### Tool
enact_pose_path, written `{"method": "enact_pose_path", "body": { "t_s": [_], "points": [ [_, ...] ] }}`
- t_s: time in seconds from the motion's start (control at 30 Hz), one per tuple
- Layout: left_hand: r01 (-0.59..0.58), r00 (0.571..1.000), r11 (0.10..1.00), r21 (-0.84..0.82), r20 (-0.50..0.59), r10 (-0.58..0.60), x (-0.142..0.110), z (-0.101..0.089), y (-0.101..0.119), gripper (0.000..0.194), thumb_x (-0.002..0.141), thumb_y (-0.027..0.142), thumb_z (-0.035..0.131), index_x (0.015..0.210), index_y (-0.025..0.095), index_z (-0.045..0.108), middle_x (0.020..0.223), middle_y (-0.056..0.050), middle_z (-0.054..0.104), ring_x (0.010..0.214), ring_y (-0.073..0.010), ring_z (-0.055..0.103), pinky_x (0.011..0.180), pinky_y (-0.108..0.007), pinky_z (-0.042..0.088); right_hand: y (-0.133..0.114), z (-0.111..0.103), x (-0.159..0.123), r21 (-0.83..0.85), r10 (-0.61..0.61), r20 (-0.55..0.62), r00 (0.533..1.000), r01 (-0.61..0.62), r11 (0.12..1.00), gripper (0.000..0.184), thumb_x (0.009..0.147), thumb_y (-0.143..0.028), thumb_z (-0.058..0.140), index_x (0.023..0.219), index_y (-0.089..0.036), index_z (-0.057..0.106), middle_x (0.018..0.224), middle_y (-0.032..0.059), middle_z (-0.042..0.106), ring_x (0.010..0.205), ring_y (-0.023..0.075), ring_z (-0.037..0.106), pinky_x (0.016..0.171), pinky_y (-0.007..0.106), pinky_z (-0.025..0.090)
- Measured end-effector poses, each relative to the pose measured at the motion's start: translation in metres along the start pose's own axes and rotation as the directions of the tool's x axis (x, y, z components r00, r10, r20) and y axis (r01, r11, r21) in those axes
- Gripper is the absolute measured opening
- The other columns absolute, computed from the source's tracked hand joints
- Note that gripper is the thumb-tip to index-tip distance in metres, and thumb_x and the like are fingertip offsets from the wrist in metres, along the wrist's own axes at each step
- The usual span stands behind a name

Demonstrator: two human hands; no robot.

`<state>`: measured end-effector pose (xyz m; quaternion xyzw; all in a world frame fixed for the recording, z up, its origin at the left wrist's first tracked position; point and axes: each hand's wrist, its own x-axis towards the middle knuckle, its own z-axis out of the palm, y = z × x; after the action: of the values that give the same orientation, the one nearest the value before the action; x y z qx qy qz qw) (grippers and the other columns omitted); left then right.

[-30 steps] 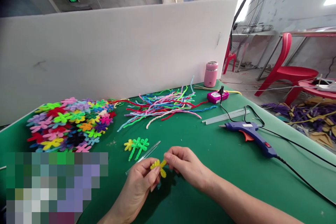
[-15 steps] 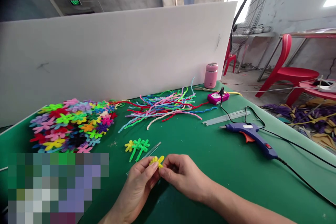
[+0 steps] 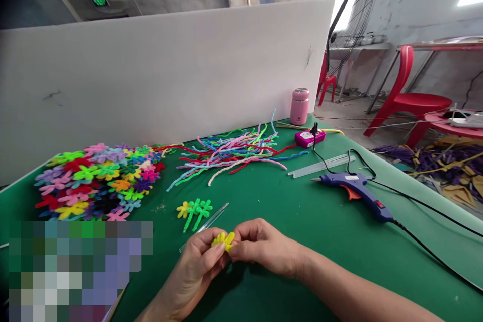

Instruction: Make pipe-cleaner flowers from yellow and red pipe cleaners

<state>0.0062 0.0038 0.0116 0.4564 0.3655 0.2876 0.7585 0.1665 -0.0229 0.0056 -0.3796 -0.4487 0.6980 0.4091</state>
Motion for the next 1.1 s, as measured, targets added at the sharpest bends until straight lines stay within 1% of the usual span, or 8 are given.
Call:
{"method": "enact_pose_path", "body": {
  "t_s": [0.3,0.53,0.67,0.73,0.8,0.97,1.03,1.1],
  "points": [
    [-0.083,0.995,0.976,0.201,-0.036,0.092,0.001,0.000,-0.001,0.020,0.072,0.031,0.065,0.067,0.013,0.059,0.056,0.004,0.044,0.051,-0.0056,0.034,0.047,-0.016,0.028,-0.002,-0.001,0.002,-0.175,-0.160,-0.129,0.979,0.136,0.975,0.033,0.076,-0.045,0.058,0.066,-0.014,0.049,0.059,-0.0035,0.043,0.054,0.0083,0.032,0.050,0.021,0.026],
    [-0.132,0.985,0.974,0.184,-0.086,0.149,0.003,0.000,0.000,0.019,0.073,0.031,0.064,0.079,0.013,0.062,0.064,0.001,0.053,0.056,-0.0072,0.042,0.049,-0.016,0.035,0.003,0.000,0.000,-0.314,-0.294,-0.176,0.939,0.230,0.921,0.024,0.083,-0.035,0.051,0.070,-0.015,0.048,0.062,-0.0024,0.045,0.057,0.0097,0.037,0.052,0.022,0.031],
    [-0.194,0.966,0.920,0.340,-0.096,0.239,0.002,0.000,0.000,0.017,0.076,0.031,0.060,0.075,0.014,0.062,0.061,0.001,0.054,0.054,-0.0079,0.045,0.049,-0.017,0.038,0.000,0.002,-0.002,-0.436,-0.364,-0.230,0.902,0.239,0.868,0.015,0.083,-0.030,0.050,0.079,-0.015,0.050,0.066,-0.0024,0.044,0.059,0.0103,0.038,0.054,0.022,0.034],
    [-0.273,0.928,0.827,0.491,-0.090,0.360,0.002,0.000,-0.001,0.014,0.077,0.029,0.059,0.080,0.015,0.063,0.068,-0.001,0.060,0.060,-0.0106,0.052,0.055,-0.019,0.044,-0.002,0.003,-0.003,-0.493,-0.404,-0.257,0.878,0.240,0.836,0.012,0.083,-0.027,0.050,0.081,-0.015,0.050,0.066,-0.0027,0.044,0.059,0.0101,0.039,0.054,0.021,0.035],
    [-0.371,0.855,0.673,0.640,-0.048,0.517,0.002,-0.001,-0.003,0.012,0.077,0.024,0.058,0.084,0.016,0.065,0.075,-0.003,0.064,0.066,-0.0131,0.058,0.061,-0.020,0.048,-0.002,0.004,-0.004,-0.548,-0.417,-0.242,0.876,0.231,0.804,0.012,0.083,-0.026,0.050,0.076,-0.015,0.050,0.063,-0.0030,0.045,0.056,0.0098,0.039,0.052,0.021,0.034],
    [-0.540,0.575,0.220,0.813,0.165,0.801,0.002,-0.004,-0.008,0.016,0.075,0.011,0.059,0.090,0.014,0.064,0.075,-0.005,0.068,0.067,-0.0134,0.062,0.064,-0.020,0.050,0.001,0.008,-0.004,-0.636,-0.424,-0.179,0.888,0.225,0.739,0.012,0.082,-0.021,0.049,0.073,-0.014,0.054,0.063,-0.0016,0.050,0.055,0.0096,0.041,0.052,0.020,0.035],
    [-0.561,0.518,0.124,0.819,0.230,0.824,0.002,-0.004,-0.007,0.017,0.074,0.008,0.059,0.090,0.014,0.063,0.072,-0.004,0.067,0.065,-0.0130,0.062,0.062,-0.020,0.050,0.002,0.008,-0.004,-0.651,-0.433,-0.180,0.883,0.223,0.726,0.012,0.082,-0.020,0.048,0.074,-0.014,0.054,0.064,-0.0014,0.050,0.056,0.0096,0.041,0.053,0.020,0.035],
    [-0.577,0.505,0.090,0.812,0.267,0.821,0.002,-0.003,-0.006,0.019,0.074,0.007,0.057,0.091,0.014,0.063,0.071,-0.004,0.067,0.063,-0.0127,0.061,0.061,-0.020,0.050,0.003,0.008,-0.004,-0.650,-0.422,-0.188,0.887,0.209,0.731,0.012,0.082,-0.020,0.048,0.073,-0.015,0.053,0.062,-0.0019,0.049,0.055,0.0096,0.040,0.052,0.021,0.033]
  ]
}}
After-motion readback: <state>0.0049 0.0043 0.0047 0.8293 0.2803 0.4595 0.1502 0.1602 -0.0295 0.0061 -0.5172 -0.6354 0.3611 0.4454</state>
